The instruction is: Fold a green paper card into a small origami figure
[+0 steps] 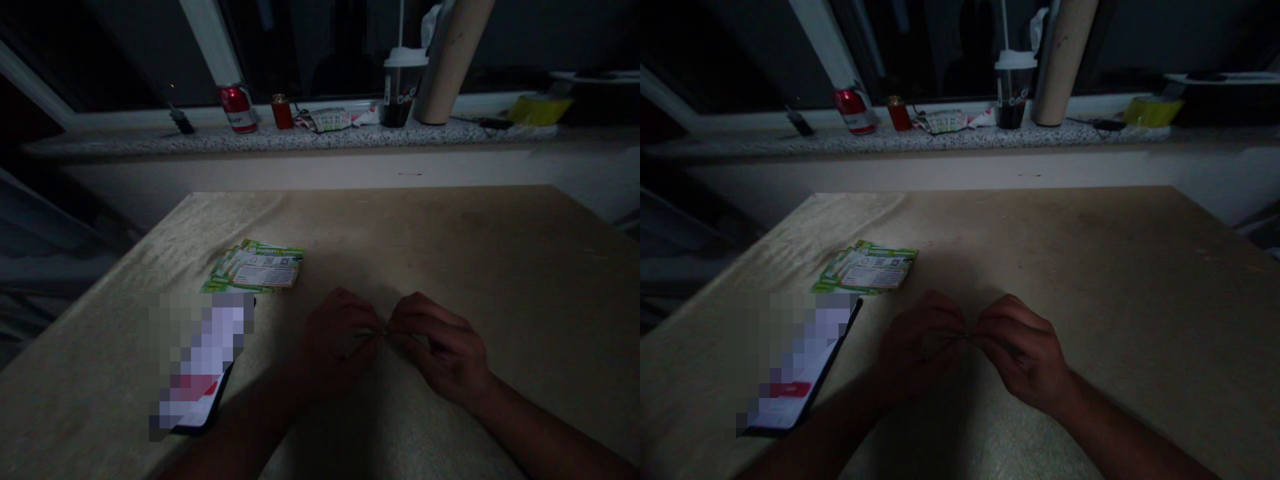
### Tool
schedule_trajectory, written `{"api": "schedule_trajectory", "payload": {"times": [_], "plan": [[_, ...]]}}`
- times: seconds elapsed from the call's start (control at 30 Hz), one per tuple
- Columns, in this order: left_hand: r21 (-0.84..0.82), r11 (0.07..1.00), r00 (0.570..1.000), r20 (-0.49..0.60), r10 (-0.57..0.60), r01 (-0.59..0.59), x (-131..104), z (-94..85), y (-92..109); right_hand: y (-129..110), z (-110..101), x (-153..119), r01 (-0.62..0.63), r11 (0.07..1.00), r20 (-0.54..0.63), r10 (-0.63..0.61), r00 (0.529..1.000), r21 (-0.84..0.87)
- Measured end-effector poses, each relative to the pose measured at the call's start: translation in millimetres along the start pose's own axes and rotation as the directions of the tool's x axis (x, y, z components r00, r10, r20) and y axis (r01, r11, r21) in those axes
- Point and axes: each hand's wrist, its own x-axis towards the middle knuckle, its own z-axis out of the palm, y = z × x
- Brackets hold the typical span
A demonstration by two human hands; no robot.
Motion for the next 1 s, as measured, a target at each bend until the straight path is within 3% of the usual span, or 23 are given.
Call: {"api": "schedule_trajectory", "payload": {"times": [0.3,0.5,0.6,0.7,0.87,1.0], "plan": [[-0.235,0.953,0.981,0.08,-0.177,0.191,-0.4,-1.3,-5.2,-0.8,-0.5,1.6,-0.071,0.991,0.044,0.067,0.997,0.115],[-0.457,0.8,0.921,0.2,-0.334,0.389,-3.7,-0.8,-11.3,2.4,0.0,1.2,-0.288,0.912,0.125,0.262,0.957,0.293],[-0.509,0.732,0.892,0.241,-0.383,0.452,-4.0,-1.2,-16.0,5.0,-1.2,1.8,-0.311,0.893,0.131,0.283,0.95,0.326],[-0.52,0.711,0.879,0.218,-0.425,0.473,-3.1,-2.3,-20.9,6.7,-2.7,2.3,-0.308,0.898,0.118,0.285,0.951,0.313],[-0.601,0.661,0.892,0.251,-0.377,0.449,-2.7,-3.0,-24.8,8.5,-2.9,0.5,-0.328,0.882,0.115,0.307,0.945,0.338],[-0.614,0.595,0.851,0.3,-0.431,0.518,-3.2,-4.2,-25.7,10.2,-3.1,-0.9,-0.343,0.862,0.112,0.325,0.939,0.374]]}}
